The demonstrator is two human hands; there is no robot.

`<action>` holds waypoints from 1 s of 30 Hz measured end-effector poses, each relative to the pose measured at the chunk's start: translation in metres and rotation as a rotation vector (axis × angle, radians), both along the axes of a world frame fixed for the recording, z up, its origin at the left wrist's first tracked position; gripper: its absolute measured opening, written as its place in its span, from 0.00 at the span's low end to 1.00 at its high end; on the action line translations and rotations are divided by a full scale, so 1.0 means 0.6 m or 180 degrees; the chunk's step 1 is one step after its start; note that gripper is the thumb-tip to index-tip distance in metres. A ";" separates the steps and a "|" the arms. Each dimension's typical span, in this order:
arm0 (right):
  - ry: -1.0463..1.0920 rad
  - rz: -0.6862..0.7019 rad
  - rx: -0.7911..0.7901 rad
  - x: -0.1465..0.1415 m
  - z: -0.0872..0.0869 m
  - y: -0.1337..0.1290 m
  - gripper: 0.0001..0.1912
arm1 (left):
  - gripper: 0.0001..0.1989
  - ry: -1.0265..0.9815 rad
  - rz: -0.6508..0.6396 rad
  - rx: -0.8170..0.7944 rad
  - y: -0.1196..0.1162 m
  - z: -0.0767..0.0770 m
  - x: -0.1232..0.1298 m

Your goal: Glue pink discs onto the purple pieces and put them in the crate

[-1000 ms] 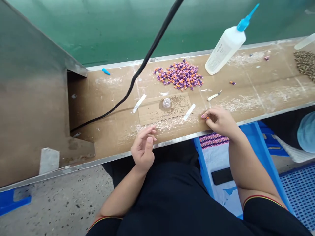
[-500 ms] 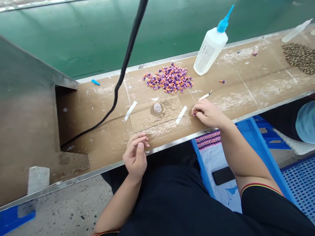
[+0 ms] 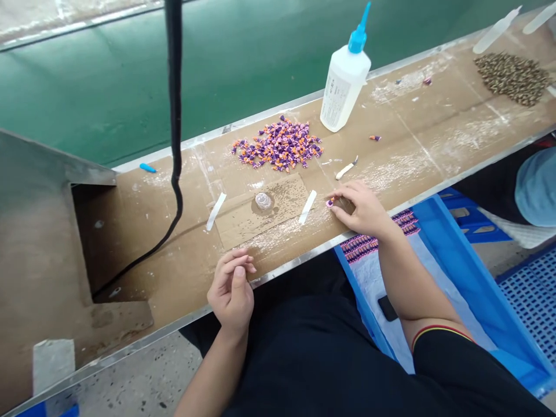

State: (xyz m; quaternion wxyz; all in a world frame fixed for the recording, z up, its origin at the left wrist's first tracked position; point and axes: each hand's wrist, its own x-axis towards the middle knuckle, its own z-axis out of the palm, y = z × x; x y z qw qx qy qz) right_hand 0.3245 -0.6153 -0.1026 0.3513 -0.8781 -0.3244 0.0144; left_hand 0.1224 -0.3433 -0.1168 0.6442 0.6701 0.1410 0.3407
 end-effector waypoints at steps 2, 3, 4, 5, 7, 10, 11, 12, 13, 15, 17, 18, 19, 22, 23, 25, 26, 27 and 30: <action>0.0048 -0.0022 -0.0014 -0.001 0.000 0.003 0.09 | 0.06 0.0022 -0.0035 0.0013 0.000 0.001 0.001; 0.0075 -0.0017 -0.0037 0.000 0.000 0.005 0.08 | 0.06 0.0035 -0.0051 0.0026 0.000 0.001 0.002; 0.0100 -0.0001 -0.0068 0.003 0.000 0.005 0.06 | 0.06 0.0044 -0.0064 0.0047 0.000 0.001 0.002; 0.0119 0.0020 -0.0104 0.005 0.000 0.006 0.05 | 0.06 0.0047 -0.0073 0.0073 0.001 0.001 0.002; 0.0135 0.0067 -0.0175 0.011 -0.001 0.006 0.06 | 0.05 0.0024 -0.0100 0.0120 0.001 0.001 0.002; 0.0142 0.0138 -0.0260 0.018 -0.005 0.007 0.07 | 0.05 -0.0023 -0.0133 0.0127 0.001 0.001 0.002; 0.0139 0.0166 -0.0271 0.019 -0.006 0.007 0.07 | 0.05 -0.0027 -0.0123 0.0125 0.001 0.001 0.001; 0.0136 0.0193 -0.0276 0.021 -0.006 0.007 0.07 | 0.05 -0.0025 -0.0106 0.0125 0.001 0.000 0.001; 0.0134 0.0214 -0.0273 0.022 -0.006 0.007 0.06 | 0.05 -0.0012 -0.0090 0.0124 0.001 0.000 0.000; 0.0149 0.0232 -0.0263 0.026 -0.005 0.007 0.06 | 0.05 0.0015 -0.0085 0.0129 0.000 0.000 -0.002; 0.0184 0.0226 -0.0263 0.029 -0.004 0.007 0.05 | 0.05 0.0044 -0.0084 0.0138 0.000 -0.001 -0.003; 0.0202 0.0221 -0.0267 0.030 -0.003 0.007 0.05 | 0.05 0.0062 -0.0073 0.0147 0.000 -0.001 -0.003; 0.0217 0.0212 -0.0274 0.031 -0.003 0.008 0.05 | 0.05 0.0079 -0.0053 0.0156 0.000 -0.002 -0.003; 0.0249 0.0164 -0.0301 0.029 -0.003 0.010 0.04 | 0.06 0.0122 0.0003 0.0158 0.000 -0.002 -0.002; 0.0254 0.0139 -0.0307 0.026 -0.003 0.010 0.04 | 0.06 0.0116 0.0000 0.0139 0.000 -0.003 -0.003; 0.0252 0.0074 -0.0301 0.020 -0.004 0.009 0.04 | 0.05 0.0065 -0.0022 0.0087 0.001 -0.003 -0.004; 0.0250 0.0040 -0.0282 0.016 -0.004 0.007 0.03 | 0.05 0.0044 -0.0032 0.0064 0.001 -0.004 -0.005; 0.0247 0.0005 -0.0252 0.011 -0.004 0.005 0.05 | 0.05 0.0032 -0.0037 0.0052 0.002 -0.005 -0.006; 0.0238 -0.0096 -0.0147 0.000 -0.003 -0.005 0.17 | 0.06 0.0066 -0.0039 0.0073 0.004 -0.007 -0.009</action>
